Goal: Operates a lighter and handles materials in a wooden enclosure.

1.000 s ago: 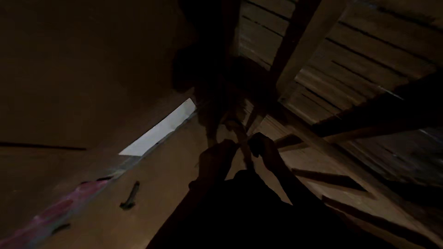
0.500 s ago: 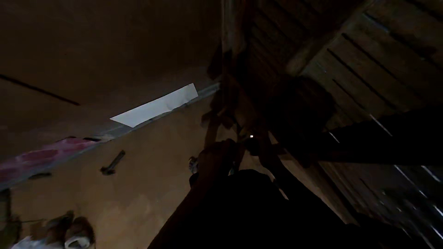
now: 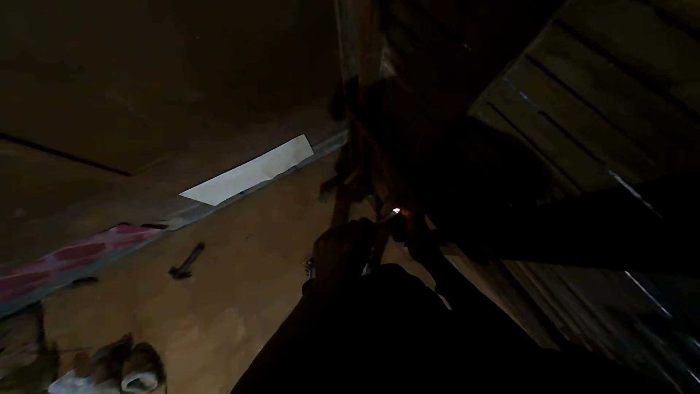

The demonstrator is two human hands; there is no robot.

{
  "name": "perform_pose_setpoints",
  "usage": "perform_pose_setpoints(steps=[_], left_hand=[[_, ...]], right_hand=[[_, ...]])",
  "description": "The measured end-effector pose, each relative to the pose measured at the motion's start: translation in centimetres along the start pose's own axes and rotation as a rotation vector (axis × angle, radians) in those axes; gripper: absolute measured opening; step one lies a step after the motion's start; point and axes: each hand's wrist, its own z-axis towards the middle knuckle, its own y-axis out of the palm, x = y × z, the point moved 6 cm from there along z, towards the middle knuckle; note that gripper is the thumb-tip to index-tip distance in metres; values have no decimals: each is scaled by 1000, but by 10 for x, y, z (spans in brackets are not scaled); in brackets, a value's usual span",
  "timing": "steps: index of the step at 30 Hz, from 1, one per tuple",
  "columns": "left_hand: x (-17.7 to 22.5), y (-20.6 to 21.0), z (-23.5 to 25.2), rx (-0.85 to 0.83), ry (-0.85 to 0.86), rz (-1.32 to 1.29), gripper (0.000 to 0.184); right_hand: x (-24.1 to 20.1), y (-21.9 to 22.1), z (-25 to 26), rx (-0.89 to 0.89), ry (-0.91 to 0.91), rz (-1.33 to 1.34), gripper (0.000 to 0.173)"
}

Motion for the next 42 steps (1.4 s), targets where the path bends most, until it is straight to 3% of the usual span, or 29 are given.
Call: perform_pose_setpoints(steps=[7,12,33,42], left_hand=[[2,6,6,13,15,5,26],[4,9,8,11,11,-4,26],[4,12,2,-22,-59,-46,28],[5,12,3,-19,-68,-30,28]], right_hand=[[-20,0,-10,-4,59,-75,41],[-7,-6,8,-14,30,25,42],[-4,-6,8,-45,-29,-74,40],[0,-6,12,-26,-1,90,45]])
